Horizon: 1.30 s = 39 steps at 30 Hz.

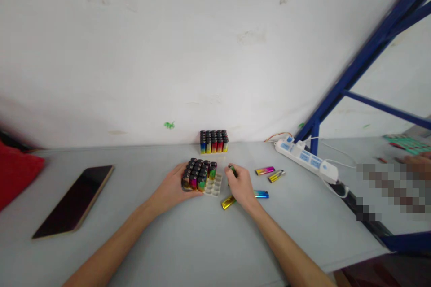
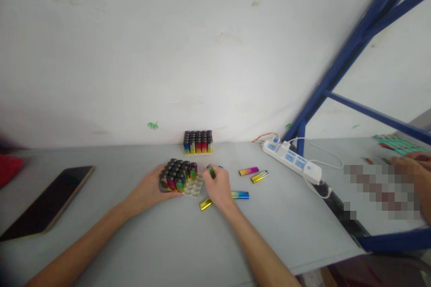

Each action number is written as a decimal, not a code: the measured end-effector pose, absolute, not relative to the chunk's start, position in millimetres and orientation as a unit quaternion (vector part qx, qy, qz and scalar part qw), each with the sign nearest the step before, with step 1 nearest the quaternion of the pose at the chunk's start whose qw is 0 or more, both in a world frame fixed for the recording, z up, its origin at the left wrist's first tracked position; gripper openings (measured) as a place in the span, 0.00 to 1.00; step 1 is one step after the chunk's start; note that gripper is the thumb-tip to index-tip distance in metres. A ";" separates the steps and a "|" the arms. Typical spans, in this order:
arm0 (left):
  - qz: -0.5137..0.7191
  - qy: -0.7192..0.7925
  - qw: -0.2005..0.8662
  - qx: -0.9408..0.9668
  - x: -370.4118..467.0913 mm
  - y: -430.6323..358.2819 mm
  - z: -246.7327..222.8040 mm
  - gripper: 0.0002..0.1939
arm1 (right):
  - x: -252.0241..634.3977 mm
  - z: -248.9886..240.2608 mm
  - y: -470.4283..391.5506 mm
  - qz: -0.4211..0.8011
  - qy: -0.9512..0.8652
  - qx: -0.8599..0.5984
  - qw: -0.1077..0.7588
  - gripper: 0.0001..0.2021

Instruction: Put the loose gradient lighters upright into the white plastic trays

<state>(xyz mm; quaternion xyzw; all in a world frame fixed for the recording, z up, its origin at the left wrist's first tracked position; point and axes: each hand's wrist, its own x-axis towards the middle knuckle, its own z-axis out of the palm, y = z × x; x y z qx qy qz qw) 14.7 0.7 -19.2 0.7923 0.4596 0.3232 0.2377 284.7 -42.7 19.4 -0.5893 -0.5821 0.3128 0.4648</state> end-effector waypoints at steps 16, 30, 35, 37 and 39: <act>0.328 0.455 0.233 0.794 15.0 1.7 -20.4 0.45 | 289.1 22.2 -48.5 0.297 -0.619 -0.570 0.452 0.24; 0.320 0.461 0.228 0.795 16.6 -3.0 -13.4 0.45 | 298.7 24.1 -47.2 0.248 -0.696 -0.533 0.411 0.27; 0.307 0.466 0.239 0.794 18.4 -4.1 -10.9 0.46 | 304.6 25.4 -50.5 0.215 -0.753 -0.513 0.352 0.21; 0.305 0.469 0.240 0.794 18.9 -4.3 -10.3 0.46 | 305.0 25.6 -51.1 0.202 -0.779 -0.505 0.312 0.16; 0.303 0.467 0.240 0.795 19.1 -4.2 -10.4 0.46 | 303.7 27.2 -51.8 0.186 -0.801 -0.506 0.261 0.12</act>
